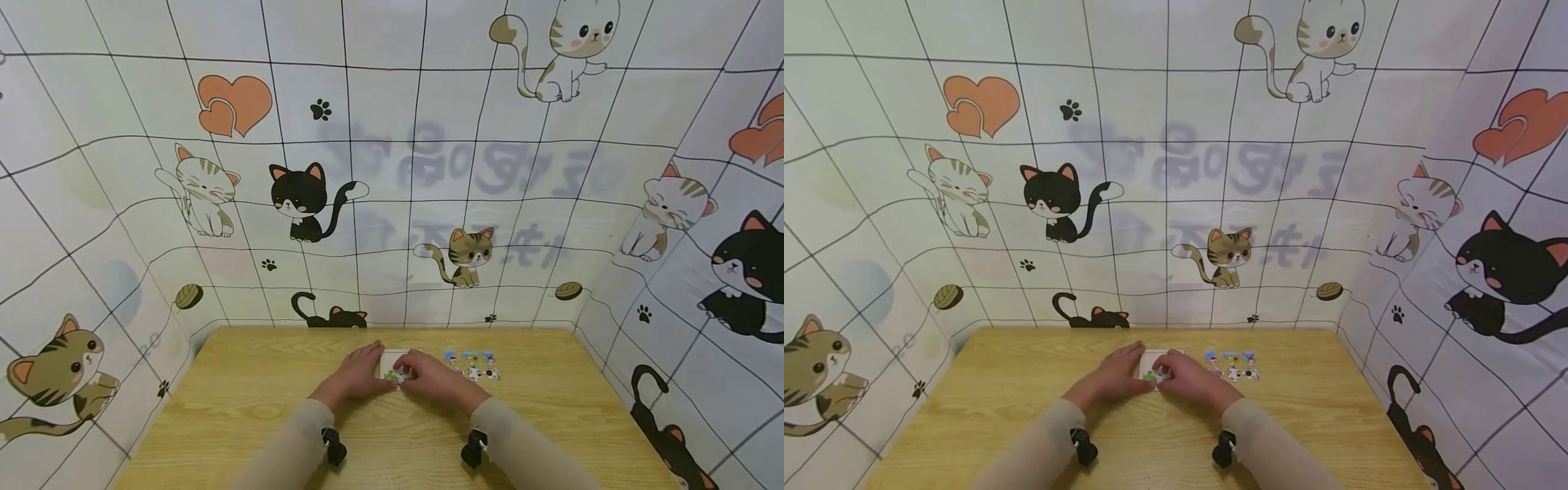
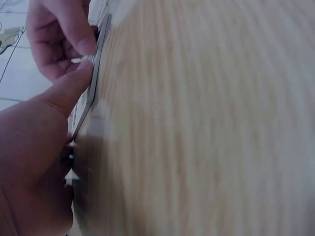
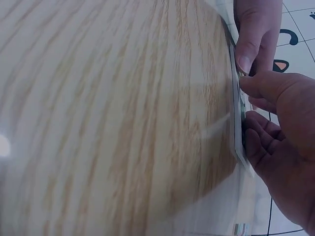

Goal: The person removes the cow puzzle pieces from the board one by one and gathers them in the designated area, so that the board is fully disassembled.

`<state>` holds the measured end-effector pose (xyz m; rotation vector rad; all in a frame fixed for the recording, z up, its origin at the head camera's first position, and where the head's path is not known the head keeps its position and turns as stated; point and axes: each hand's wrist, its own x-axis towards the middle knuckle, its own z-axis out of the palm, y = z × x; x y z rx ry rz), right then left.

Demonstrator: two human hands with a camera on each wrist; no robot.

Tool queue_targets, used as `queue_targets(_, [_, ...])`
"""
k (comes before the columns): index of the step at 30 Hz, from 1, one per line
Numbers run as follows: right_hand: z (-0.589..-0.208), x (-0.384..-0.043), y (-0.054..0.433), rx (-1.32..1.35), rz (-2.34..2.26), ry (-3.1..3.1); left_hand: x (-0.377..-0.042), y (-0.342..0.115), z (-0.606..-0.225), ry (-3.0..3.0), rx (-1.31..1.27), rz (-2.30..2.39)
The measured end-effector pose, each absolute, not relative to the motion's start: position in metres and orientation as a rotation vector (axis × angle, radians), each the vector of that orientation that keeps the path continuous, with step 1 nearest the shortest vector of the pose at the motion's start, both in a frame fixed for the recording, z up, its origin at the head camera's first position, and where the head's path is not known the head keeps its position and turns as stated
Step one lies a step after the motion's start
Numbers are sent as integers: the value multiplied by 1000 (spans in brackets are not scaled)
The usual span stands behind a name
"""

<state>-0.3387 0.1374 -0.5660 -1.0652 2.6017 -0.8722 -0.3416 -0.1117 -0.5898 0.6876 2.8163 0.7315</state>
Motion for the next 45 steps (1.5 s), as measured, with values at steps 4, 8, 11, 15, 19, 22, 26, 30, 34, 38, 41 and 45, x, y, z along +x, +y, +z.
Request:
queue_targets(4, [-564, -339, 134, -1047, -842, 2607, -344, -119, -585, 2761, 727, 721])
queue_targets(8, [-563, -338, 132, -1051, -795, 2621, -348, -125, -584, 2724, 747, 728])
queue_targets(11, [-563, -336, 131, -1043, -771, 2626, -349, -127, -583, 2704, 749, 732])
queue_targets(15, [-563, -335, 128, -1025, -743, 2634, -348, -128, -579, 2682, 736, 740])
queue_targets(19, [-563, -336, 125, -1034, -724, 2643, -347, -127, -573, 2679, 725, 723])
queue_targets(22, [-563, -337, 123, -1036, -732, 2635, -348, -126, -570, 2681, 725, 713])
queue_targets(26, [-562, -339, 123, -1045, -749, 2616, -349, -126, -569, 2685, 733, 699])
queue_targets(30, [-562, -341, 122, -1048, -760, 2589, -348, -126, -570, 2686, 734, 685])
queue_targets(34, [-561, -342, 121, -1042, -780, 2571, -349, -125, -572, 2680, 719, 700])
queue_targets(38, [-559, -342, 119, -1058, -788, 2560, -349, -125, -573, 2687, 711, 699])
queue_targets(41, [-557, -342, 118, -1062, -783, 2553, -349, -125, -573, 2688, 711, 701])
queue_targets(45, [-556, -343, 116, -1040, -761, 2561, -348, -125, -572, 2680, 711, 711])
